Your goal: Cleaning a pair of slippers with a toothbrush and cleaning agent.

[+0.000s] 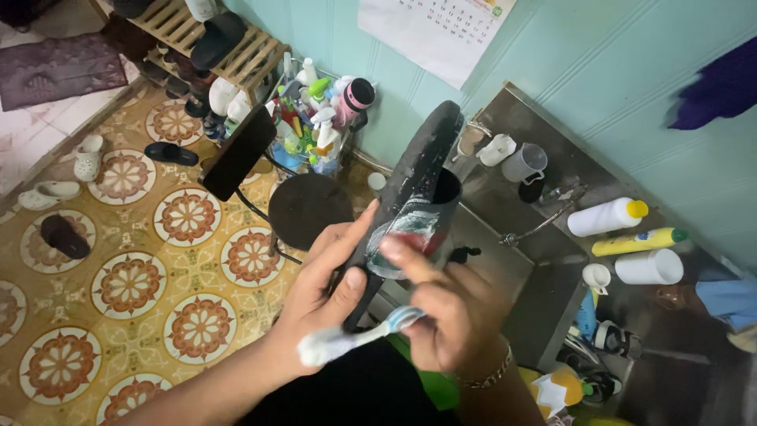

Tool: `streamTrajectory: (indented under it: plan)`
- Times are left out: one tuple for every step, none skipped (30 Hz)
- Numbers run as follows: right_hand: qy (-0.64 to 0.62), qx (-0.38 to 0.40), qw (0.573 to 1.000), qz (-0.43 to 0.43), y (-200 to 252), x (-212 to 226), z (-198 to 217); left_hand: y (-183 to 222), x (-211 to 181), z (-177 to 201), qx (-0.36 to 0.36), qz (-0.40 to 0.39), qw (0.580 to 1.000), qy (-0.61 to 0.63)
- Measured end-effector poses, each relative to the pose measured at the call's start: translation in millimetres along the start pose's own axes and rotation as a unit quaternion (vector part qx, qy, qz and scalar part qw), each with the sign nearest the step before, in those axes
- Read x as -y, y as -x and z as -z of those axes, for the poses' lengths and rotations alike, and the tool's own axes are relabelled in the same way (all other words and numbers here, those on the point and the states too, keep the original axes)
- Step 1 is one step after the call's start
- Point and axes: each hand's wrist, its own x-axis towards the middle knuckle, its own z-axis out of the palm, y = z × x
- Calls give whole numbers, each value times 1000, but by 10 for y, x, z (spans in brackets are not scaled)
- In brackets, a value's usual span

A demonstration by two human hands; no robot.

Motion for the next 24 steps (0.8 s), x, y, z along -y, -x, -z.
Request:
streamTrajectory:
  plan:
    - [-13,4,999,34,22,-12,-30,1,5,3,3,3,1000,8]
    - [-12,3,999,35,56,-37,0,-7,-1,11,4,2,1000,8]
    - [0,1,1000,8,92,-62,29,-14,-6,20,3,3,1000,3]
    - [10,1,1000,-19,134,-80,61,-4,-11,23,1,6,1000,-2]
    - [9,2,1000,-18,73,-39,76,1,-14,24,0,7,1000,-1]
    - [20,6,999,-41,15,4,95,7,-18,21,-3,11,1000,-5]
    - [30,9,997,-63,-43,45,115,12,-23,17,-5,15,1000,-8]
    - [31,10,997,-64,-60,61,91,14,-6,12,-5,16,1000,-7]
    - [22,20,999,-33,-78,77,68,15,9,8,-4,11,1000,-10]
    - [13,29,999,0,-104,91,37,10,22,13,-4,5,1000,-14]
    - [14,28,1000,0,-48,58,48,4,10,21,-3,4,1000,-14]
    - [15,34,999,2,9,27,60,4,-5,28,-2,2,1000,-19]
    - [17,39,999,4,67,-3,70,5,-19,35,-1,1,1000,-23]
    - [16,39,999,5,44,8,68,15,-22,32,-2,1,1000,-23]
    - [24,14,999,-16,22,19,66,25,-24,28,-2,5,1000,-21]
    - [34,-11,999,-38,2,32,69,31,-27,22,0,9,1000,-18]
    - [34,-11,999,-38,-49,54,58,33,-17,21,1,9,1000,-17]
    - [30,5,999,-17,-96,74,50,35,-3,15,3,9,1000,-15]
    - [26,21,999,4,-145,95,42,37,10,10,5,9,1000,-12]
    - [27,19,999,5,-122,102,39,33,13,22,6,8,1000,-13]
    - [30,36,999,5,-102,110,35,30,15,37,6,10,1000,-14]
    - [31,54,998,6,-80,124,31,33,14,52,6,13,1000,-14]
    - [31,53,998,6,-47,77,26,40,10,60,6,13,1000,-15]
    - [21,22,999,-15,-10,25,28,47,10,59,3,19,1000,-9]
